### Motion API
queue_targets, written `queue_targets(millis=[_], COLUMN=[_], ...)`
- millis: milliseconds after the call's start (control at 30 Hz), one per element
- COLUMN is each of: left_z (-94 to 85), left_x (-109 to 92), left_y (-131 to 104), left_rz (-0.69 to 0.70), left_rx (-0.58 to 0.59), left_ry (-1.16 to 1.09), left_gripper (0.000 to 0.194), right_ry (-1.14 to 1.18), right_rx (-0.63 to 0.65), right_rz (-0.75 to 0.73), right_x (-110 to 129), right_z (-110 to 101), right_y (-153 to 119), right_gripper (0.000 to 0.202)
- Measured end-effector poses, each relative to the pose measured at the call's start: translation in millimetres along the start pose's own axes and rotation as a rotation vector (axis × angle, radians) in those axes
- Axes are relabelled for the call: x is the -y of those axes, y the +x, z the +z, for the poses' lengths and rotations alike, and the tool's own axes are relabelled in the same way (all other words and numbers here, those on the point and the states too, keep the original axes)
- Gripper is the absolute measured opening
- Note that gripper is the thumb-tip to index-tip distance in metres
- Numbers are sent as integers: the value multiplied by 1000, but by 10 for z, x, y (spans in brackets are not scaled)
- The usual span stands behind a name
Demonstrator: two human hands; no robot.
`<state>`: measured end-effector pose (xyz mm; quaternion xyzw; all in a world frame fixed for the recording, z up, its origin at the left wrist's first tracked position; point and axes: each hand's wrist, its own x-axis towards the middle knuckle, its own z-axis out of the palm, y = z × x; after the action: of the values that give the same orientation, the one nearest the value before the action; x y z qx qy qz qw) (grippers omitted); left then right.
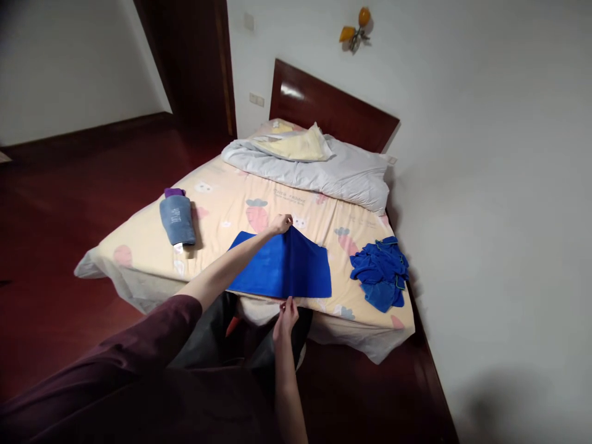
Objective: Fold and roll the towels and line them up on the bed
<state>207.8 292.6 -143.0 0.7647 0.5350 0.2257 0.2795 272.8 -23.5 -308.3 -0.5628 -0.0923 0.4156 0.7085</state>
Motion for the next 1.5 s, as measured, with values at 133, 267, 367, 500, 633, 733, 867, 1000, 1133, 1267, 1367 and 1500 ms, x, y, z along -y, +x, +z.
queue_targets(millis=[133,267,367,500,633,733,867,1000,1133,1267,1367,1500], left_z=[-355,-711,-988,-1347,-1654,-1836,-2009,-2109,-2152,-2182,-2206,-2215], left_x=[-172,-272,-308,-372,-462,-498,-461,-372,-278,-130,27,216], left_y=[-129,-243,-336,-510,-756,-942,-1119,-1243,-1436,-1713,-1953,-2301], left_rz=[34,112,216,312,367,361,325,313,322,330,245,111], left_rx=[-13,-28,-78,-203,-250,-282,-317,-325,-355,-361,-318,-202], left_ry=[-90,-216,-395,-444,-481,-540,-564,-599,-560,-503,-472,-577], left_gripper=[24,28,30,26,28,33,43,46,42,41,45,49], right_ry=[-117,-188,-271,-270,-221,-195,-247,-317,-384,-451,-473,-455], right_rx=[-90,-195,-190,-169,-72,22,183,205,171,188,278,360], right_rz=[-194,-402,-596,-790,-891,-920,-908,-924,-946,-893,-839,-736], right_x=[484,1121,1641,2270,2766,3038,3255,3347,3358,3308,3264,3226], right_z=[-15,67,153,300,478,606,730,768,735,653,552,391], right_y=[188,386,490,594,635,582,461,363,252,136,56,-67], right_gripper=[48,55,58,64,62,57,61,60,55,54,50,44])
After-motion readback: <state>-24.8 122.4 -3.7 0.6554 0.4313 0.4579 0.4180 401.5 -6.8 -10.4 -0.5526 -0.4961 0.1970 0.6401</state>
